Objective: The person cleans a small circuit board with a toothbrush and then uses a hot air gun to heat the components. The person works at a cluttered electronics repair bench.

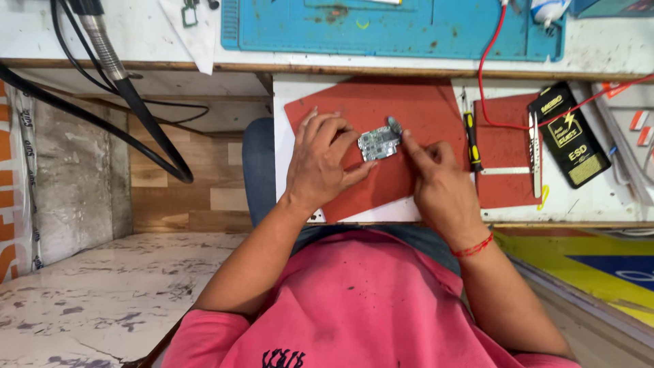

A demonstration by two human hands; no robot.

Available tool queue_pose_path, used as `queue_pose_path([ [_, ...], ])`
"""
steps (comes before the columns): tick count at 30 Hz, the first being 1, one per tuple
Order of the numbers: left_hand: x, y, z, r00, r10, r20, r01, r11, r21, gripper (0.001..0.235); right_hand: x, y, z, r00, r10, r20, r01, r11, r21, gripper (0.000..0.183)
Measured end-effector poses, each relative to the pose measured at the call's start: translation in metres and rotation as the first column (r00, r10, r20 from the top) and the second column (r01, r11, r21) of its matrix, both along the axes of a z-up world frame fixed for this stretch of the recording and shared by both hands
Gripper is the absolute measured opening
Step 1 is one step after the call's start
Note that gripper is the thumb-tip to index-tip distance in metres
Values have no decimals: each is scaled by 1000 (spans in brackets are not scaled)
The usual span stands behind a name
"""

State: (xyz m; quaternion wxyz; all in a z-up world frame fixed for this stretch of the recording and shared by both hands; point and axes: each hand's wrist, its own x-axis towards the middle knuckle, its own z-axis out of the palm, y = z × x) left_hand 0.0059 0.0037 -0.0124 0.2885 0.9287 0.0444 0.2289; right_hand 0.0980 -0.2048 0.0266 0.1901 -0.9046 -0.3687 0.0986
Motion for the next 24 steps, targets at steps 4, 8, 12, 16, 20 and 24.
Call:
queue_pose_path([
  [4,-3,2,4,1000,9,-24,-9,1000,-3,50,-9,4,0,985,130,-111,-127,991,29,60],
  [8,-2,-1,4,1000,15,-19,-15,1000,25,52,-10,-6,-2,976,218,-22,-209,955,209,62],
  [12,4,2,19,999,22,-25,-21,1000,15,53,-1,5,6,977,107,-186,-117,992,-44,66],
  [16,6,-4,21,997,28,-68,-26,999,25,51,1,2,9,984,83,-159,-67,992,105,68],
  [20,9,-8,26,990,38,-137,-35,999,27,50,-3,-1,8,987,48,-153,-37,997,68,66],
  [24,10,-12,28,987,90,-134,-83,995,51,49,-3,1,9,938,118,-327,-163,980,-116,69],
])
